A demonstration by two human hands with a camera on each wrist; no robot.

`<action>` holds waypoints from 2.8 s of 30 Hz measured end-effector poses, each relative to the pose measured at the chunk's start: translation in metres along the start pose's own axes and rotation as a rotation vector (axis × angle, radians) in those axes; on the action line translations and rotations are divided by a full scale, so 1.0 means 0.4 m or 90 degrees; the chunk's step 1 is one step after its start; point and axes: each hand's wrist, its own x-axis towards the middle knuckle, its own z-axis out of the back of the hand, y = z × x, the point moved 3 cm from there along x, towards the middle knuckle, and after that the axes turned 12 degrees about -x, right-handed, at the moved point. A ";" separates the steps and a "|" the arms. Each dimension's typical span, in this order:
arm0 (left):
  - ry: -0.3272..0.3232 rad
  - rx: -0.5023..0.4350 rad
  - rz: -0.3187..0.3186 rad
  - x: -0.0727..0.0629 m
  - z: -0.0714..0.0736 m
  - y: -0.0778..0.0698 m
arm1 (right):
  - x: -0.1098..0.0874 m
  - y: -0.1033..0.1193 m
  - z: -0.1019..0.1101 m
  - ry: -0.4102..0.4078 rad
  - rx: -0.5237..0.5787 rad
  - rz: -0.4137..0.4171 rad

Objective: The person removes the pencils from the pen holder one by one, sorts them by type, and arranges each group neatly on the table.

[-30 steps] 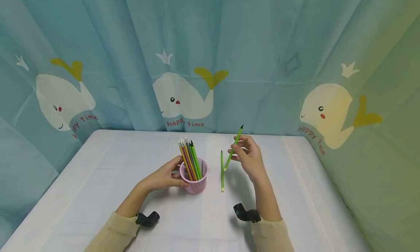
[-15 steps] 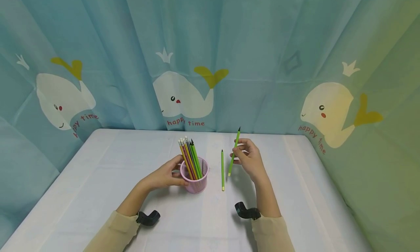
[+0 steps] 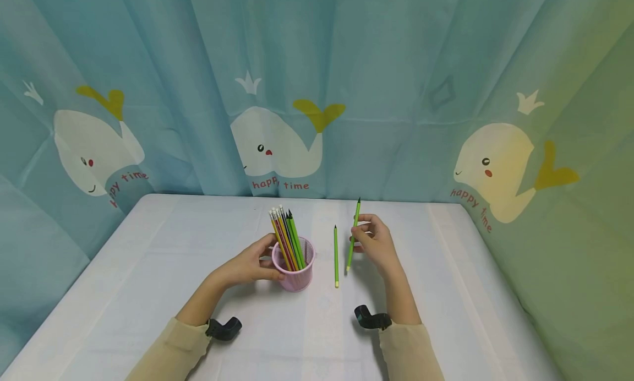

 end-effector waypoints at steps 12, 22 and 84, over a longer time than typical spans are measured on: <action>-0.004 0.003 -0.001 0.002 0.002 -0.005 | 0.013 -0.041 -0.018 0.019 -0.037 -0.041; -0.002 -0.001 -0.004 0.001 0.001 -0.003 | 0.023 -0.076 -0.038 0.039 -0.093 -0.106; -0.008 0.009 0.002 -0.002 0.003 0.007 | -0.067 0.133 -0.167 0.132 -0.137 0.256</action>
